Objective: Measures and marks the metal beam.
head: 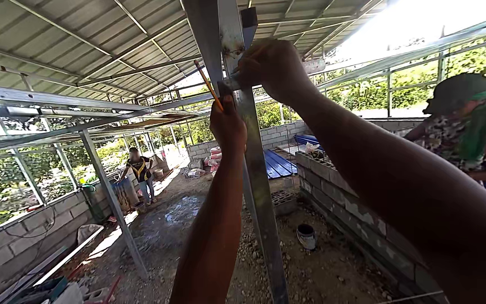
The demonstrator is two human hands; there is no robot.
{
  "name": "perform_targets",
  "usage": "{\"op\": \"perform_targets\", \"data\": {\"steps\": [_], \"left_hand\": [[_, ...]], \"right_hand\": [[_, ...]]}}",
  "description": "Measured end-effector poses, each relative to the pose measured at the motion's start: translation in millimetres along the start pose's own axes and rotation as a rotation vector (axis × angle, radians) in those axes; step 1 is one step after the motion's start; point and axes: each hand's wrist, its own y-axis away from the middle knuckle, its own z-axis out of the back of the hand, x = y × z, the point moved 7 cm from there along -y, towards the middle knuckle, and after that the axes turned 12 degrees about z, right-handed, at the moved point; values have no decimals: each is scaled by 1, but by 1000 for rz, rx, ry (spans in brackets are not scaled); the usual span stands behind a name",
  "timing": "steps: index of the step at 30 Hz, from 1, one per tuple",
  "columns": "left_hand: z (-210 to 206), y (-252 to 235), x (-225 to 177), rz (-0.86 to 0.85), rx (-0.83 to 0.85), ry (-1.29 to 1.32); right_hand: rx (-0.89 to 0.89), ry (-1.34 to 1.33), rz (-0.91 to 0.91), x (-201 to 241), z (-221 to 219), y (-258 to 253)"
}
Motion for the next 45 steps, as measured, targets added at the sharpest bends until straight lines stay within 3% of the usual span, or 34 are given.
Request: {"op": "perform_targets", "data": {"steps": [13, 18, 23, 28, 36, 39, 42, 45], "left_hand": [[-1, 0, -1, -8, -11, 9], [-1, 2, -2, 9, -13, 0], [-2, 1, -1, -33, -12, 24], [-3, 1, 1, -21, -5, 58], [-2, 2, 1, 2, 21, 50], [0, 3, -1, 4, 21, 27], [3, 2, -1, 26, 44, 22], [4, -1, 0, 41, 119, 65]], "right_hand": [[43, 33, -9, -4, -5, -6], [-10, 324, -141, -6, 35, -1], [-71, 20, -41, -3, 22, -3], [55, 65, -11, 0, -7, -8], [43, 2, 15, 2, -9, -5], [2, 25, -47, -4, 3, -2], [-41, 314, -228, 0, 35, 2], [-227, 163, -149, 41, 69, 7]]}}
